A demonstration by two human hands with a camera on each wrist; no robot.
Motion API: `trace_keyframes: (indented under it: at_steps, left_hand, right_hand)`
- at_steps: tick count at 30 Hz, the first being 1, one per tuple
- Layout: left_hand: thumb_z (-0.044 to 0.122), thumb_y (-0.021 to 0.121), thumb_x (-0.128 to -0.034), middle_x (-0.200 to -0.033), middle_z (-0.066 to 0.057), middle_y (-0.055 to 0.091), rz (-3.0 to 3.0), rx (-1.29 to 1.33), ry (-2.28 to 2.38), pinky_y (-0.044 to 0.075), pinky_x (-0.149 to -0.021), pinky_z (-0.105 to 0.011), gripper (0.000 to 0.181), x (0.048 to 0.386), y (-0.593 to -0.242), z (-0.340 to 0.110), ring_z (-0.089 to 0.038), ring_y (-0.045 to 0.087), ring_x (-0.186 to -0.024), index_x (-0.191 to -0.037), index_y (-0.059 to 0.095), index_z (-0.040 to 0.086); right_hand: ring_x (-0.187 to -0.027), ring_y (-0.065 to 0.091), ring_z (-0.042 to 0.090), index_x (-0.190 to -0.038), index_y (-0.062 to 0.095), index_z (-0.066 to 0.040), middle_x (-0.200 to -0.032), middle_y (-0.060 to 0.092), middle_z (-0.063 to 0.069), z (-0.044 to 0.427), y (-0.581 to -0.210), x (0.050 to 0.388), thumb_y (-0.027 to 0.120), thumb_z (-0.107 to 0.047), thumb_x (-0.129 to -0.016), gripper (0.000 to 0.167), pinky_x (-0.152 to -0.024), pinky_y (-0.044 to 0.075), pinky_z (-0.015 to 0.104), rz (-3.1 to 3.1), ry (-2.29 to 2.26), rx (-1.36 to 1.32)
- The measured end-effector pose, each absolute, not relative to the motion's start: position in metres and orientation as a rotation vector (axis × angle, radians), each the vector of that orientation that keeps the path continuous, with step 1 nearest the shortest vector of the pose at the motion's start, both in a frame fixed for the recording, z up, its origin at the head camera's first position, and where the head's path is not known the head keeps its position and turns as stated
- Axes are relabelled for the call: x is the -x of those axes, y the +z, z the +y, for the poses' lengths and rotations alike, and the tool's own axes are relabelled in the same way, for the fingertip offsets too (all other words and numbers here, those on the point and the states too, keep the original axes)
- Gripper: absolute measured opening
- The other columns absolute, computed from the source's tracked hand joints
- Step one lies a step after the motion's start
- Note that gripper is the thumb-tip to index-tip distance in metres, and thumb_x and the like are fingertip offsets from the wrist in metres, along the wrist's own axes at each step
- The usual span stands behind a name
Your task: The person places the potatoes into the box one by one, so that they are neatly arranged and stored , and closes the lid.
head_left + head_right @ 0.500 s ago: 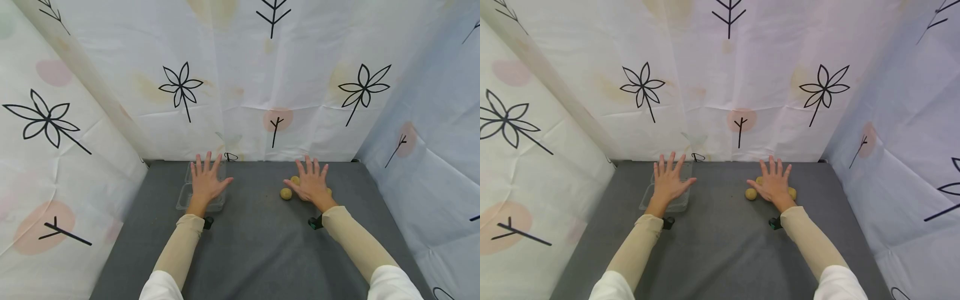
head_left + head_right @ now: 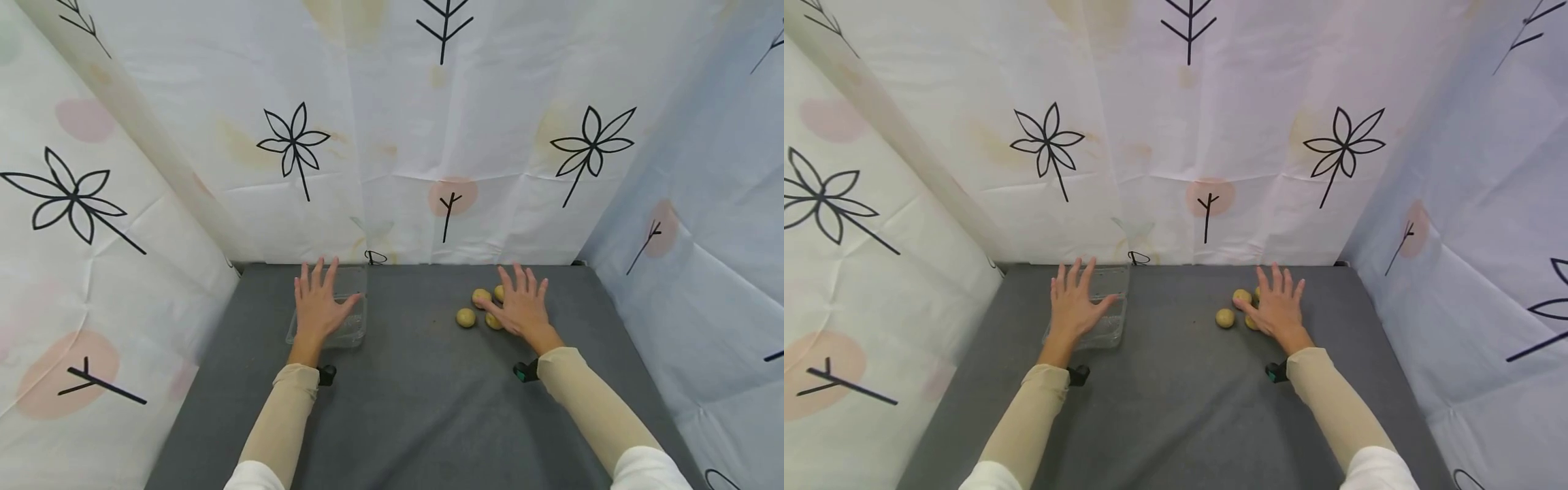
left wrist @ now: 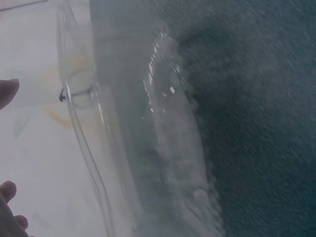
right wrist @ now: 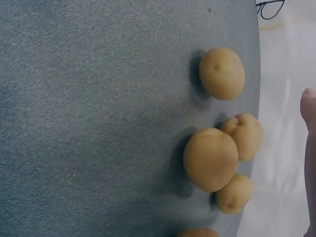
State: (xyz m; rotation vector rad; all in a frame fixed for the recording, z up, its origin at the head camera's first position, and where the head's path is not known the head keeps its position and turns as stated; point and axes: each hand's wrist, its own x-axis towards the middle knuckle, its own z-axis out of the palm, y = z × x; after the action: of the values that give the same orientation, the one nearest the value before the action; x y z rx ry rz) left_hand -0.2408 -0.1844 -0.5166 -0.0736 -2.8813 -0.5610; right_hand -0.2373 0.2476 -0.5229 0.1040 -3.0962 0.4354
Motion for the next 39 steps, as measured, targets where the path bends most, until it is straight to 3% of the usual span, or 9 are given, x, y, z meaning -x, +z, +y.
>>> trace_keyframes:
  at_steps: [10, 19, 29, 39]
  left_hand:
    - [0.054, 0.067, -0.0937, -0.171, -0.012, 0.016, -2.84, -0.006, -0.663, 0.006, -0.126, -0.067, 0.088, 0.23, -0.522, -0.208, -0.044, 0.003, -0.158, -0.164, 0.021, 0.028]
    - [0.05, 0.065, -0.0955, -0.171, -0.013, 0.017, -2.851, -0.056, -0.7, 0.014, -0.123, -0.069, 0.087, 0.22, -0.53, -0.23, -0.046, 0.009, -0.156, -0.165, 0.018, 0.027]
    - [0.049, 0.06, -0.0999, -0.17, -0.014, 0.022, -2.86, -0.127, -0.867, 0.018, -0.121, -0.07, 0.077, 0.213, -0.542, -0.253, -0.046, 0.012, -0.156, -0.164, 0.024, 0.025]
    - [0.055, 0.049, -0.1042, -0.164, -0.019, 0.033, -2.819, -0.156, -1.171, 0.025, -0.116, -0.072, 0.064, 0.212, -0.547, -0.274, -0.049, 0.023, -0.149, -0.159, 0.038, 0.024]
  right_hand:
    - [-0.152, 0.006, 0.056, -0.163, 0.013, -0.004, -0.166, 0.004, 0.032, 0.267, -0.532, 0.226, 0.058, -0.057, -0.098, 0.095, -0.122, 0.007, 0.07, -3.095, 0.545, -0.131]
    - [-0.147, 0.013, 0.058, -0.162, 0.016, -0.002, -0.164, 0.009, 0.034, 0.277, -0.539, 0.217, 0.061, -0.057, -0.097, 0.096, -0.115, 0.023, 0.074, -3.058, 0.585, -0.025]
    - [-0.142, 0.02, 0.059, -0.161, 0.021, -0.001, -0.161, 0.015, 0.036, 0.286, -0.548, 0.208, 0.068, -0.053, -0.095, 0.096, -0.112, 0.024, 0.073, -3.004, 0.667, 0.074]
    - [-0.135, 0.025, 0.058, -0.159, 0.024, 0.002, -0.157, 0.02, 0.037, 0.298, -0.565, 0.204, 0.071, -0.046, -0.094, 0.093, -0.109, 0.023, 0.071, -2.922, 0.766, 0.099]
